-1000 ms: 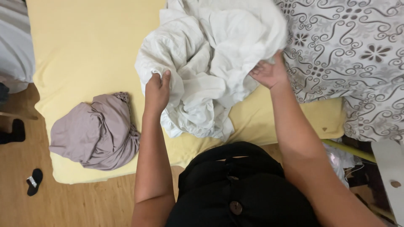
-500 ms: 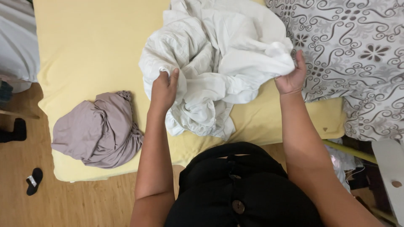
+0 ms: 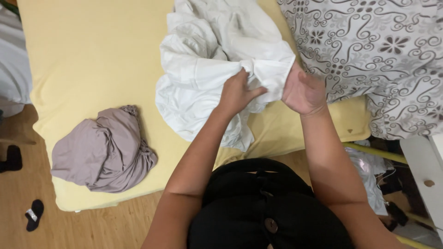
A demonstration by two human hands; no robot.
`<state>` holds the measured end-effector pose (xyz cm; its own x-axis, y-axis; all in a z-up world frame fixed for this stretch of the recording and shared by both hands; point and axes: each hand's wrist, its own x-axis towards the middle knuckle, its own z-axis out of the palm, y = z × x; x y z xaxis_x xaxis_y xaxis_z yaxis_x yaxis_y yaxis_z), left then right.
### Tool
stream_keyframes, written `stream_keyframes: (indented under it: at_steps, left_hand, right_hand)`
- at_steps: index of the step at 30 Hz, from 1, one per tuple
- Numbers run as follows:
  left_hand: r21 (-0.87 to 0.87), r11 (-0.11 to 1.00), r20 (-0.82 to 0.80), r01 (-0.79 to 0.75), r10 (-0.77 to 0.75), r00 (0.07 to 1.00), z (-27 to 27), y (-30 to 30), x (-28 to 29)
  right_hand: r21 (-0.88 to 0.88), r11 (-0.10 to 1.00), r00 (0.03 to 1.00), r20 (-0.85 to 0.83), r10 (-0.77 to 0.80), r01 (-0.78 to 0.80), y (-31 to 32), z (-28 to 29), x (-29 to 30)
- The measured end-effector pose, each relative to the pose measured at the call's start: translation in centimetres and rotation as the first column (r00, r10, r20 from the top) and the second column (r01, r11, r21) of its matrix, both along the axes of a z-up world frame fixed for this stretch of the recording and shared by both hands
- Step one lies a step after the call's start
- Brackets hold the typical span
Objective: The person folds a white duvet on a yellow bedsheet by hand. They repeatedly lift, shake, and align the duvet, folding it into sections and smoothing the fabric to create a compact bundle.
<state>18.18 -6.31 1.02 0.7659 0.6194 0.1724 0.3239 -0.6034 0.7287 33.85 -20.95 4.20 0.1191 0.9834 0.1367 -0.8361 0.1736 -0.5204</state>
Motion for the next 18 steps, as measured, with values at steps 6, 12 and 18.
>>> stream_keyframes:
  at_steps: [6,12,18]
  left_hand:
    - [-0.058,0.997,0.204,0.045,-0.032,0.978,-2.7,-0.1,2.0]
    - [-0.362,0.927,0.363,0.097,0.044,0.931,0.8,0.6,2.0]
    - [-0.165,0.984,0.211,0.066,-0.030,0.977,2.4,-0.1,2.8]
  right_hand:
    - [-0.052,0.987,0.980,0.138,-0.145,0.154,-2.8,-2.8,2.0]
    - [-0.375,0.788,0.844,0.432,-0.318,0.489,-4.4,-4.1,3.6]
    - [-0.113,0.775,0.444,0.866,-0.231,0.622,-1.7,-1.4,-0.3]
